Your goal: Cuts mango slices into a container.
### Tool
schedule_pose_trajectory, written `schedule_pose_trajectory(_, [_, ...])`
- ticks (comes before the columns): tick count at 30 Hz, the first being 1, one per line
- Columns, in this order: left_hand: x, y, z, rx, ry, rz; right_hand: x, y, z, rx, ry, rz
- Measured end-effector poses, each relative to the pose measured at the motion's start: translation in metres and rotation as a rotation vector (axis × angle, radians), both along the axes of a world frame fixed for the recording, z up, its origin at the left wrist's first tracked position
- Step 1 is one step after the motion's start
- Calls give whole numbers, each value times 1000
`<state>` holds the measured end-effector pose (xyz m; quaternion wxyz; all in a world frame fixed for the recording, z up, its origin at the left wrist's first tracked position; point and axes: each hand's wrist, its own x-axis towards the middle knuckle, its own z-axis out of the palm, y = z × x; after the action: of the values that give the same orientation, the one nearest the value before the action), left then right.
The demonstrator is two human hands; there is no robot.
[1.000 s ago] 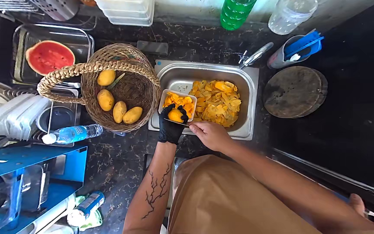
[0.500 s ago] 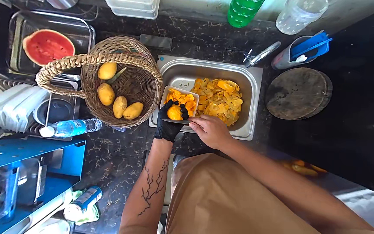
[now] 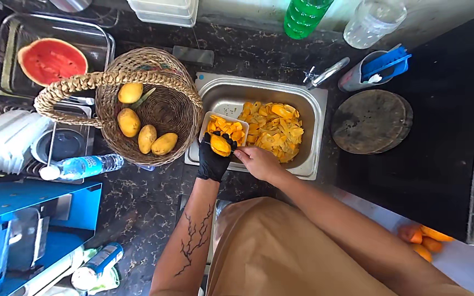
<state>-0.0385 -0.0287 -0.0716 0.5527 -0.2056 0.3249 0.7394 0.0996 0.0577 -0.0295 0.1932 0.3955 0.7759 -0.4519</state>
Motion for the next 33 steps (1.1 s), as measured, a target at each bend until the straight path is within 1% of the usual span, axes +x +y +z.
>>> schedule_pose_trajectory(3, [-3, 1, -2, -7, -19, 61, -8, 5, -8, -75, -34, -37])
schedule_pose_trajectory(6, [-8, -4, -4, 47, -32, 78, -14, 10, -14, -147, -26, -48])
schedule_pose_trajectory(9, [-10, -7, -16, 10, 53, 48, -22, 8, -14, -100, -74, -2])
schedule_pose_trajectory(11, [-12, -7, -22, -23, 69, 39, -29, 5, -14, -46, -111, 13])
schedule_pose_trajectory(17, [-14, 2, -18, -164, 93, 47, -36, 5, -20, 86, -159, 53])
schedule_pose_trajectory(19, [-13, 5, -18, -196, 100, 40, -38, 7, -21, 79, -185, 51])
schedule_pose_trajectory(21, [-13, 5, -20, -187, 108, 43, -41, 11, -19, 44, -224, 45])
schedule_pose_trajectory(22, [-12, 6, -17, -202, 116, 45, -43, 12, -17, 31, -242, 40])
schedule_pose_trajectory(23, [-10, 9, -5, -249, 128, 50, -45, 12, -14, 21, -253, 31])
schedule_pose_trajectory(25, [-6, 19, 29, -376, 137, 87, -50, 11, -12, -8, -271, 7])
schedule_pose_trajectory(26, [-5, 22, 37, -410, 138, 110, -51, 10, -12, -20, -276, -3])
schedule_pose_trajectory(27, [-4, 24, 39, -424, 140, 120, -53, 10, -12, -33, -286, -9])
schedule_pose_trajectory(28, [-3, 24, 32, -427, 152, 117, -54, 11, -13, -50, -299, -12])
schedule_pose_trajectory(30, [-3, 19, -1, -405, 221, 67, -54, 13, -18, -64, -311, -21])
schedule_pose_trajectory(31, [-3, 17, -12, -436, 280, 25, -51, 14, -19, -69, -307, -29])
schedule_pose_trajectory(33, [-6, 17, -15, -520, 374, -48, -41, 19, -15, -40, -303, -56])
